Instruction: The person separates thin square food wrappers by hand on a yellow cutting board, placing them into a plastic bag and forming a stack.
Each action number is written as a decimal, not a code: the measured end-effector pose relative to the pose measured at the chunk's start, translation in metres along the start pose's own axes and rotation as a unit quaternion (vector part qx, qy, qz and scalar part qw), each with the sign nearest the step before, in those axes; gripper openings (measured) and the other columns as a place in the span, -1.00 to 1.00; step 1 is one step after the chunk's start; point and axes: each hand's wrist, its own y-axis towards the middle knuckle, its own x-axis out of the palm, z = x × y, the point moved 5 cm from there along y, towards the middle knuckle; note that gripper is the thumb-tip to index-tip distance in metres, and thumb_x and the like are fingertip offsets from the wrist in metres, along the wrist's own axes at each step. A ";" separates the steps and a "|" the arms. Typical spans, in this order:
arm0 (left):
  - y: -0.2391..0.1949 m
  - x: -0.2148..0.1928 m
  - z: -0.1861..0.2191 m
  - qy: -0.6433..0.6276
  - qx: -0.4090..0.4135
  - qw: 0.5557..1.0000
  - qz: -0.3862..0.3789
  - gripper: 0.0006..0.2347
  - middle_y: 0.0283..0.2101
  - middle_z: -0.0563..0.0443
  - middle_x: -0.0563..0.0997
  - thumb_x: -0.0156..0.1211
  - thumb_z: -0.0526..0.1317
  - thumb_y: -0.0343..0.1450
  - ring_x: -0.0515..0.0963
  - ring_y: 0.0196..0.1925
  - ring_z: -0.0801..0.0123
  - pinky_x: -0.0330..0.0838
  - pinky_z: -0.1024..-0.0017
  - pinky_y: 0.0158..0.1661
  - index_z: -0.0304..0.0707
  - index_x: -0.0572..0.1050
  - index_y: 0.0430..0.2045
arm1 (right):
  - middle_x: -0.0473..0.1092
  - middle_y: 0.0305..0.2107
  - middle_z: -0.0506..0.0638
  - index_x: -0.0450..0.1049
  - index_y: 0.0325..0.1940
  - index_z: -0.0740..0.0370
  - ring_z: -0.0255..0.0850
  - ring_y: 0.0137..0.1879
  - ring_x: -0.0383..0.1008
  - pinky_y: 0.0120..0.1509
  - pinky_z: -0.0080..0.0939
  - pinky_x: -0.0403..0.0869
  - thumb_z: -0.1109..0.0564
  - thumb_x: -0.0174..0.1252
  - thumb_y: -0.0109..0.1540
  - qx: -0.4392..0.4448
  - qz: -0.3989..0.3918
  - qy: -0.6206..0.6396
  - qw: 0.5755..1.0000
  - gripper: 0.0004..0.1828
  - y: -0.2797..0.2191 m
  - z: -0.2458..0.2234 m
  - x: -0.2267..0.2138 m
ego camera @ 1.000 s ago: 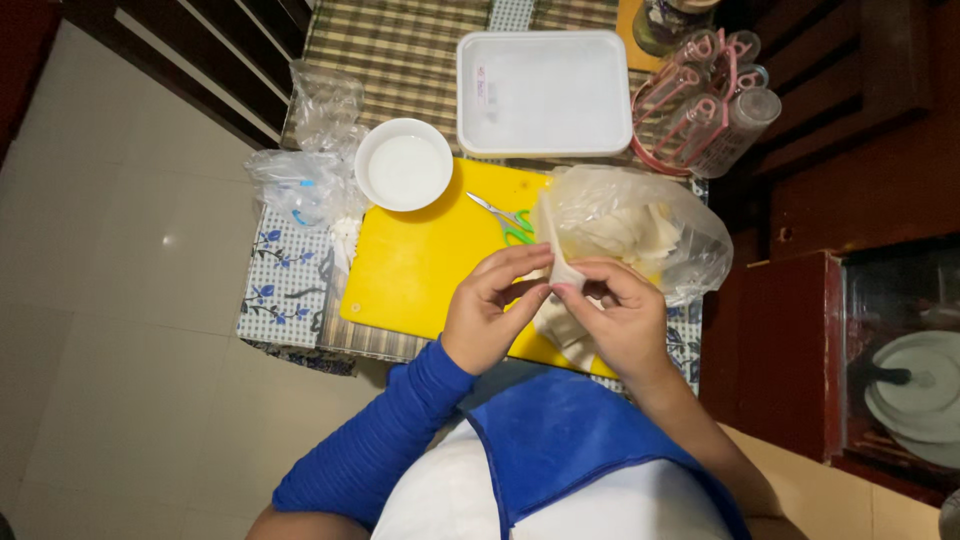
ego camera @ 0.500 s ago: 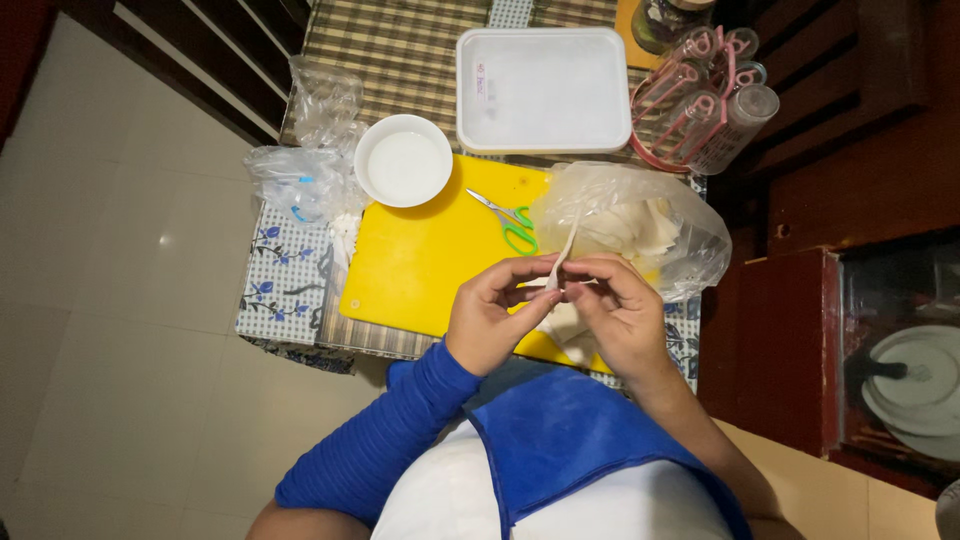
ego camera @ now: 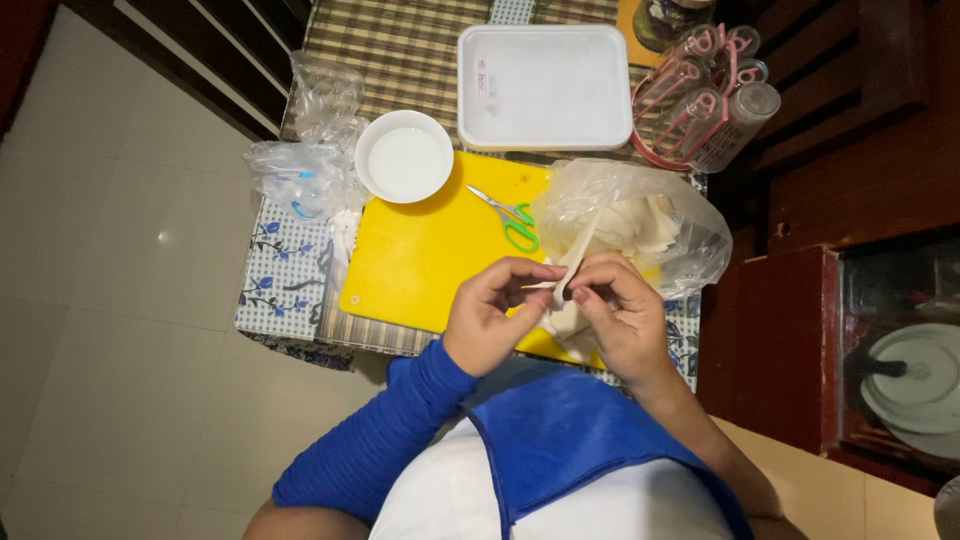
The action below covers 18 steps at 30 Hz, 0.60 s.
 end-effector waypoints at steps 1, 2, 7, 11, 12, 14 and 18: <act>0.000 -0.001 -0.004 -0.031 -0.018 0.999 0.002 -0.84 0.05 -0.15 0.64 0.22 -0.40 0.51 0.64 0.07 0.38 0.56 0.44 0.12 -0.45 0.50 -0.04 | 0.36 -0.04 0.01 0.44 -0.02 0.34 -0.31 0.06 0.42 0.24 -0.34 0.43 0.31 0.11 0.38 0.001 -0.001 0.003 1.000 -0.91 -0.001 0.002 -0.001; 0.002 -0.003 -0.008 -0.039 -0.033 0.999 0.011 -0.83 0.02 -0.14 0.64 0.23 -0.41 0.50 0.65 0.05 0.37 0.56 0.44 0.10 -0.45 0.50 -0.06 | 0.36 -0.07 0.01 0.42 -0.01 0.34 -0.32 0.04 0.42 0.22 -0.34 0.42 0.31 0.12 0.38 0.016 0.004 0.014 1.000 -0.90 -0.002 0.005 -0.001; 0.008 -0.008 -0.020 -0.051 -0.067 0.996 0.028 -0.81 -0.07 -0.13 0.64 0.29 -0.45 0.44 0.65 0.01 0.36 0.58 0.40 0.08 -0.46 0.51 -0.09 | 0.38 -0.11 0.00 0.39 -0.01 0.34 -0.32 0.03 0.40 0.20 -0.35 0.40 0.32 0.14 0.37 0.035 0.008 0.019 0.999 -0.88 -0.003 0.011 0.000; 0.008 -0.007 -0.021 -0.067 -0.065 0.995 0.027 -0.79 -0.08 -0.06 0.61 0.31 -0.47 0.41 0.63 0.02 0.38 0.58 0.39 0.08 -0.43 0.50 -0.11 | 0.37 -0.09 0.00 0.39 0.01 0.33 -0.32 0.05 0.39 0.23 -0.35 0.39 0.33 0.14 0.37 0.019 -0.004 0.050 0.999 -0.87 -0.005 0.007 0.001; 0.008 -0.007 -0.021 -0.070 -0.064 0.995 0.023 -0.79 -0.08 -0.06 0.61 0.31 -0.47 0.40 0.62 0.02 0.38 0.57 0.40 0.09 -0.43 0.50 -0.11 | 0.38 -0.09 0.01 0.39 0.01 0.33 -0.32 0.04 0.39 0.21 -0.35 0.39 0.33 0.14 0.37 0.019 -0.003 0.053 0.998 -0.86 -0.005 0.007 0.000; 0.008 -0.006 -0.021 -0.081 -0.062 0.995 0.016 -0.79 -0.09 -0.06 0.62 0.31 -0.47 0.41 0.62 0.02 0.38 0.56 0.40 0.10 -0.42 0.50 -0.10 | 0.38 -0.09 0.01 0.39 0.01 0.32 -0.32 0.04 0.40 0.21 -0.34 0.40 0.34 0.15 0.36 0.017 0.000 0.065 0.998 -0.85 -0.005 0.007 0.000; 0.008 -0.004 -0.022 -0.096 -0.062 0.993 0.009 -0.80 -0.08 -0.08 0.63 0.31 -0.47 0.42 0.62 0.03 0.37 0.54 0.39 0.13 -0.43 0.50 -0.11 | 0.41 -0.09 0.03 0.38 0.02 0.33 -0.31 0.05 0.44 0.22 -0.32 0.43 0.35 0.18 0.35 0.014 0.025 0.088 0.996 -0.82 -0.004 0.010 -0.004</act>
